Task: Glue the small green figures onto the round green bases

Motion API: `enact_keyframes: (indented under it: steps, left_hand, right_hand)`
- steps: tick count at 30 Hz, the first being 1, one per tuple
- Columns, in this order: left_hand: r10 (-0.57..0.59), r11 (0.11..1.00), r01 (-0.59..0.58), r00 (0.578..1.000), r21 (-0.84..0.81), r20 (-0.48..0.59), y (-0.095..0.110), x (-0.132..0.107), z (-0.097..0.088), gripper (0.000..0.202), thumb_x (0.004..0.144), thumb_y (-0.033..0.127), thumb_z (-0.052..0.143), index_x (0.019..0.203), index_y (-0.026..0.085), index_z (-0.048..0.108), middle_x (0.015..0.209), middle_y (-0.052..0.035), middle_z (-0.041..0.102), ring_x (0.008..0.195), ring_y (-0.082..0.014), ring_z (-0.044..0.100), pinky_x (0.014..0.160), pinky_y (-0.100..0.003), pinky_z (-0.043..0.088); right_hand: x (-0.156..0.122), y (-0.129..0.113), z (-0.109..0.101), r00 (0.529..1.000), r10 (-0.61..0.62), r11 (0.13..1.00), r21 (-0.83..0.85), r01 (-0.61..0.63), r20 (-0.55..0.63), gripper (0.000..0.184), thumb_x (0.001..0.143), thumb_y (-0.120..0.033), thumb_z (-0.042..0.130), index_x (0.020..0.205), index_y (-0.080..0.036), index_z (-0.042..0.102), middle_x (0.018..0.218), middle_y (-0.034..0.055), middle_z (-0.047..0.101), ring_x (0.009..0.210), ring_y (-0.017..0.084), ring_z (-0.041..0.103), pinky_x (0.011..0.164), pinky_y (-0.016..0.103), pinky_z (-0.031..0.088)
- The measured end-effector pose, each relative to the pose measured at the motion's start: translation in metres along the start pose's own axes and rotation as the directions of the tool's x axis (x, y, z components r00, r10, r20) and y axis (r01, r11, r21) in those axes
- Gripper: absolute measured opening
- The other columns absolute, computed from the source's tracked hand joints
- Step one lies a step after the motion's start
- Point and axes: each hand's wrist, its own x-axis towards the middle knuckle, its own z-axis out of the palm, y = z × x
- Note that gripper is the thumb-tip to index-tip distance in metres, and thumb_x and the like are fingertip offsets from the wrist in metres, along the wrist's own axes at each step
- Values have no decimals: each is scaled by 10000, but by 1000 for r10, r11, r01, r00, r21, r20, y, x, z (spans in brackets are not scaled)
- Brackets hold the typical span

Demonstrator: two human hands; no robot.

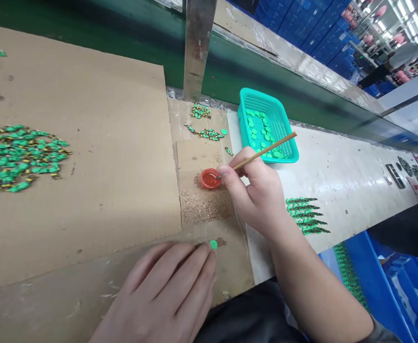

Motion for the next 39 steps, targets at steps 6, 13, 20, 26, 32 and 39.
enact_keyframes:
  steps: [6,13,20,26,32,39]
  left_hand:
    - [-5,1000,5,1000,23,15,-1,2,-1,307,1176,156,560,1273,137,851,1392,-112,845,1315,-328,691,1278,-540,436]
    - [21,999,-22,999,25,41,-1,7,-7,296,1166,131,568,1298,133,833,1383,-110,848,1290,-340,672,1231,-542,436]
    - [22,999,-26,995,41,94,2,4,-7,373,1175,149,507,1382,124,816,1451,-142,816,1329,-372,682,1225,-595,453]
    - [22,995,-31,995,92,99,1,9,-9,361,1180,159,515,1377,124,817,1395,-128,832,1292,-363,699,1175,-588,491]
    - [43,995,-52,994,88,100,-2,14,-13,328,1195,176,541,1354,128,824,1362,-111,844,1263,-337,703,1148,-558,515]
    - [20,995,-29,994,92,103,1,11,-11,359,1199,189,523,1400,161,820,1380,-119,837,1264,-341,723,1157,-567,530]
  right_hand:
    - [-1,0,1,1000,7,1000,-21,-6,6,249,1193,-223,687,956,-267,625,899,-11,734,779,152,673,742,309,550]
    - [-2,-5,-3,999,-3,1000,10,4,-51,263,1212,-229,689,967,-285,610,906,-17,708,783,160,675,740,335,560]
    - [-51,-26,-15,995,75,987,147,-64,-69,159,1242,-286,674,1089,-299,630,900,-13,701,809,180,727,747,359,580]
    - [-71,-28,-8,998,63,996,56,-64,19,197,1225,-239,657,1039,-282,609,860,-20,709,782,177,741,726,334,580]
    - [-69,-26,-7,999,36,998,55,-35,-4,206,1221,-238,658,1026,-284,610,841,-24,699,757,173,727,714,331,578]
    - [-100,-43,-10,998,49,976,214,-40,-38,128,1200,-186,659,1122,-284,635,884,-1,747,758,181,727,702,335,638]
